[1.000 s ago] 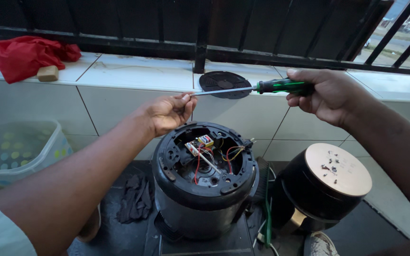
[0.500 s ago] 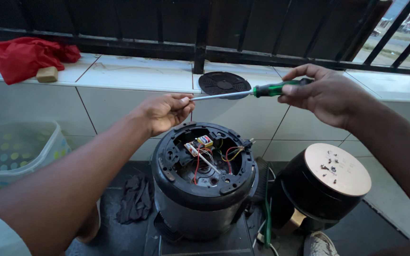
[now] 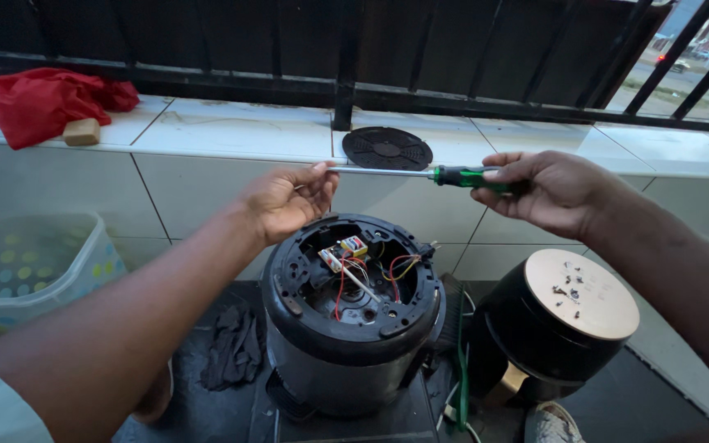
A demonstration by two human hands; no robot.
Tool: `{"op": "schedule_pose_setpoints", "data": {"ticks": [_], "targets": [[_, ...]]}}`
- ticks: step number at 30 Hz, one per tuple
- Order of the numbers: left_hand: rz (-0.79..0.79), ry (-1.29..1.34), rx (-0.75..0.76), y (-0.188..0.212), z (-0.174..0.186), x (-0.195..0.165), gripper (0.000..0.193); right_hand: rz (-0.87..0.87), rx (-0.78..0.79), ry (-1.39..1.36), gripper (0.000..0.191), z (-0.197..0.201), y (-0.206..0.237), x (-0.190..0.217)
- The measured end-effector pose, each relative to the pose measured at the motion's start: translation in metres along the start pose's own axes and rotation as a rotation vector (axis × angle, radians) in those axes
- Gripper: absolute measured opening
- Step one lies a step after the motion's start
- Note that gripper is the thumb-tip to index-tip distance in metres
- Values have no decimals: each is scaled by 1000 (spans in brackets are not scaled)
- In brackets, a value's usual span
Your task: The person uses a screwdriver to tighten screws on the base of a disassembled electric pressure cooker, then places the vented cover back on and secures it. The person then flips the cooker upright to show the inner pot.
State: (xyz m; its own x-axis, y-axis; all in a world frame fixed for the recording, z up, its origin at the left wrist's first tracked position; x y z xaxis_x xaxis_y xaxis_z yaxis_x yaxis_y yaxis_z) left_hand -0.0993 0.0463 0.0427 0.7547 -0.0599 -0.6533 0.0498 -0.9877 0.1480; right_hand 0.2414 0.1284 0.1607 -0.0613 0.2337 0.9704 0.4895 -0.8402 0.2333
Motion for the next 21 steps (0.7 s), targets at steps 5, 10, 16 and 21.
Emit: {"op": "schedule_pose_setpoints", "data": {"ticks": [5, 10, 16, 21], "targets": [[15, 20, 70, 21, -21, -4, 35, -99, -72, -103, 47, 5, 0, -8], [5, 8, -113, 47, -21, -16, 55, -105, -82, -89, 50, 17, 0, -9], [4, -356, -493, 46, 19, -19, 60, -104, -84, -19, 48, 35, -3, -13], [196, -752, -569, 30, 52, 2, 42, -95, -58, 24, 40, 42, -5, -18]]}}
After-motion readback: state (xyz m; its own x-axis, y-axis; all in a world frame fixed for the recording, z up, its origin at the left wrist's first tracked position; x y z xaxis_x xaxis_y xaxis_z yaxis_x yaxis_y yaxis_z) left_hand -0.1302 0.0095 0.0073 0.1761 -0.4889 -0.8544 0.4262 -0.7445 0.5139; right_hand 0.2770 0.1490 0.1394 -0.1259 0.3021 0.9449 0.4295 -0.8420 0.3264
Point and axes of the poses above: each hand's wrist, its own y-axis away from the middle knuckle, its own z-axis out of the back of the hand, x = y × z, the point moved 3 cm from there along -y, towards the middle knuckle, and after that the axes turned 1 degree about z, right-handed, at the moved point
